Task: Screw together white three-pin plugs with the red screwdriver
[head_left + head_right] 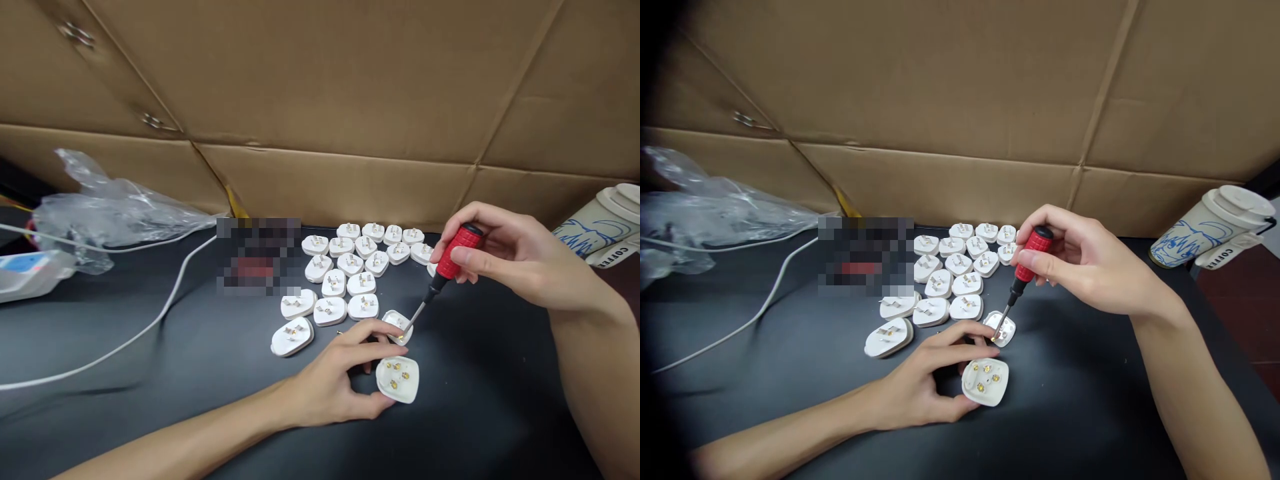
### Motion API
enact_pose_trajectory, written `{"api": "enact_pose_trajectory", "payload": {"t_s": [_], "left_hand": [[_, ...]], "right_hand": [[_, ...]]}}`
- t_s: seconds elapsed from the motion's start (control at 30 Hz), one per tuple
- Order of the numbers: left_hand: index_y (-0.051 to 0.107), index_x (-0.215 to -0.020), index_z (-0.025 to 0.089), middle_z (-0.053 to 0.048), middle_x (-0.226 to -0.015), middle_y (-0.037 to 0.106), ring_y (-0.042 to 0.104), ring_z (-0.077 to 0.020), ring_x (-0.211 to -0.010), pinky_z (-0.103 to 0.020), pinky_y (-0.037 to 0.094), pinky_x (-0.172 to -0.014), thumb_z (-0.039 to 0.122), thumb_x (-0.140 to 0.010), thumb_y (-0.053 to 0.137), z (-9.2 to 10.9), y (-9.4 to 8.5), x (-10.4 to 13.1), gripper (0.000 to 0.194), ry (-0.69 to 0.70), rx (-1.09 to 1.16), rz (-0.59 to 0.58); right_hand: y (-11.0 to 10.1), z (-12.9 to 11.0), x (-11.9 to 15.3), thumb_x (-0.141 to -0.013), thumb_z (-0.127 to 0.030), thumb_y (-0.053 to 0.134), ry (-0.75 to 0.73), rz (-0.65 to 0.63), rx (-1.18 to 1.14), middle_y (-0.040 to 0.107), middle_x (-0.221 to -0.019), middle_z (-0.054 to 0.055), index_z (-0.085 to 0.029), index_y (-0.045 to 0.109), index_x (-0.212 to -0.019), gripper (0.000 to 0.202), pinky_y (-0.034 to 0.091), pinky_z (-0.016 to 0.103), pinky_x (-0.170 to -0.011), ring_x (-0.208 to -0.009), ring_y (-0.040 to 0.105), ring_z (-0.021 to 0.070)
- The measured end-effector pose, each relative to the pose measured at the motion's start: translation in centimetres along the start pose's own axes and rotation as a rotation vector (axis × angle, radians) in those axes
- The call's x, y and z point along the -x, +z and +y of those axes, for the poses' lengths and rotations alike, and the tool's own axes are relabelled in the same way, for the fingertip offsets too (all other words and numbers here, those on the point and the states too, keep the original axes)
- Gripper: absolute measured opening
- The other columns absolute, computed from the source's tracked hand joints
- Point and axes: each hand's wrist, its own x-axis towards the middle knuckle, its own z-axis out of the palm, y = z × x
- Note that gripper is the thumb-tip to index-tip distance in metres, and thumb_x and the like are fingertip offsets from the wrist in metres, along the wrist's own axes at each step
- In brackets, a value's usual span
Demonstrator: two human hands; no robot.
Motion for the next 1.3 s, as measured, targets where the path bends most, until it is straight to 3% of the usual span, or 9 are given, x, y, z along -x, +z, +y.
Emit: {"api": "enact_pose_trajectory", "payload": {"t_s": [0.33, 0.83, 1.3], "left_hand": [[0.068, -0.123, 0.025, -0.009, -0.12, 0.063, 0.062, -0.0234, -0.109, -0.036, 0.052, -0.098, 0.015, -0.077, 0.077, 0.26, -0.05, -0.37, 0.048, 0.071, -0.043, 0.035], [0.065, -0.126, 0.025, -0.01, -0.126, 0.063, 0.061, -0.0249, -0.115, -0.038, 0.05, -0.102, 0.017, -0.08, 0.076, 0.26, -0.16, -0.42, 0.048, 0.059, -0.062, 0.001], [0.066, -0.126, 0.026, -0.008, -0.12, 0.063, 0.061, -0.0227, -0.11, -0.035, 0.05, -0.099, 0.016, -0.08, 0.077, 0.44, -0.16, -0.6, 0.049, 0.078, -0.053, -0.002]], "right_hand": [[0.34, -0.25, 0.07, -0.089, -0.031, 0.071, 0.011, -0.059, -0.008, 0.072, -0.092, 0.002, -0.022, 0.06, -0.095, 0.015, 0.054, 0.02, -0.061, -0.073, 0.068, 0.0124], [0.27, -0.17, 0.06, -0.089, -0.032, 0.07, 0.005, -0.059, 0.01, 0.071, -0.094, 0.003, -0.022, 0.06, -0.095, 0.016, 0.054, 0.021, -0.062, -0.074, 0.069, 0.0136], [0.46, -0.15, 0.01, -0.091, -0.028, 0.068, -0.006, -0.105, 0.006, 0.069, -0.096, 0.002, -0.022, 0.06, -0.098, 0.013, 0.054, 0.021, -0.063, -0.077, 0.07, 0.0137]]}}
